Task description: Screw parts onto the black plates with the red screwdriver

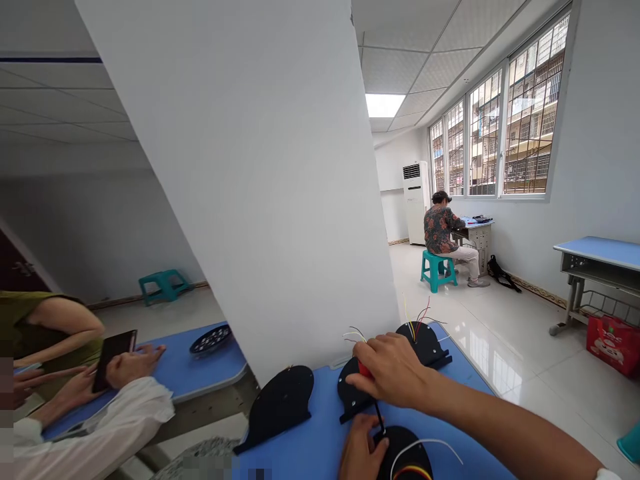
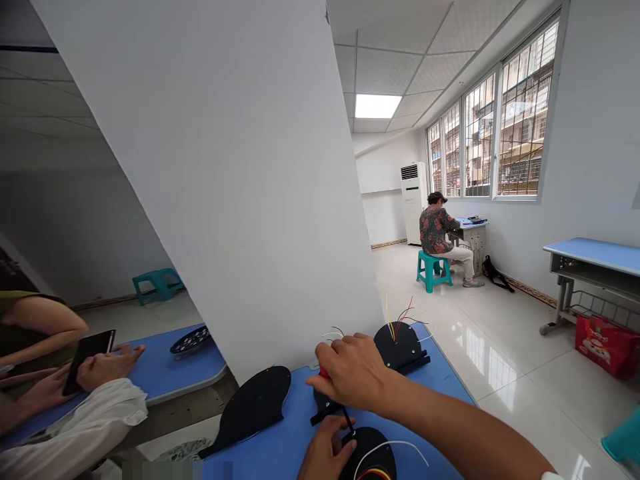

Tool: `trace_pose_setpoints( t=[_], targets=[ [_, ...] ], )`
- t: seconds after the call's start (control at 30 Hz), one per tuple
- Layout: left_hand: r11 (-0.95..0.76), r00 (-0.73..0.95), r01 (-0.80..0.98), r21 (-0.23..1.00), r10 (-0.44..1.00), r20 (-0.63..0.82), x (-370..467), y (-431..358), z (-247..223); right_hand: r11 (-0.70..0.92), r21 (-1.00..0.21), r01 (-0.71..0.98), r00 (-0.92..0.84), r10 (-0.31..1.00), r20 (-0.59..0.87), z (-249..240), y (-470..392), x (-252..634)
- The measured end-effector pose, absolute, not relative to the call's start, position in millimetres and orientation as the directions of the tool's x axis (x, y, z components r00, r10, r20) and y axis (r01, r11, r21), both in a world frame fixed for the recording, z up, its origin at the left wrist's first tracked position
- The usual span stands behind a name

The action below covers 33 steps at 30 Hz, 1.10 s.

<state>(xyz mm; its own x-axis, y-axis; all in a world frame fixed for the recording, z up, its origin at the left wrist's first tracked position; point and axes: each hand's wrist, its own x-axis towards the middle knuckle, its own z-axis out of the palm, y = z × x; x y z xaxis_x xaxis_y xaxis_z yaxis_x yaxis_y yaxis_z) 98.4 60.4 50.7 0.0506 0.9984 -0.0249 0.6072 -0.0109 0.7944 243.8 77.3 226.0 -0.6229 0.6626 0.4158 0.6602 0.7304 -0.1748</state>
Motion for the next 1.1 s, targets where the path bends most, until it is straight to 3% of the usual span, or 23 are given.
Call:
trace_pose_setpoints(
  t=[0.17,0.3,0.43,0.57,0.73,0.87,1.1],
  targets=[
    [-0.039,0.058,0.709,0.704,0.998,-0.003,96,48,50,0.784,-0.104,0.612,-0.694,0.596,0.404,230,77,247],
    [0.031,0.008,0.684,0.729,0.999,-0.050,102,44,51,0.785,-0.069,0.616,-0.711,0.592,0.381,236,76,249],
    [0.072,-0.042,0.656,0.751,0.997,-0.058,106,41,55,0.856,-0.031,0.517,-0.795,0.493,0.354,241,69,250],
    [0.074,-0.047,0.631,0.772,0.997,-0.057,108,38,60,0.806,0.028,0.592,-0.772,0.556,0.309,242,65,246],
    [0.072,-0.035,0.613,0.787,0.997,-0.064,109,35,63,0.847,0.045,0.529,-0.797,0.478,0.369,239,67,243],
    [0.070,-0.043,0.601,0.796,0.998,-0.056,109,36,61,0.786,0.063,0.615,-0.751,0.560,0.349,237,71,240],
    [0.069,-0.053,0.569,0.819,0.997,-0.047,109,35,56,0.808,0.059,0.587,-0.765,0.528,0.369,235,74,240]
  ],
)
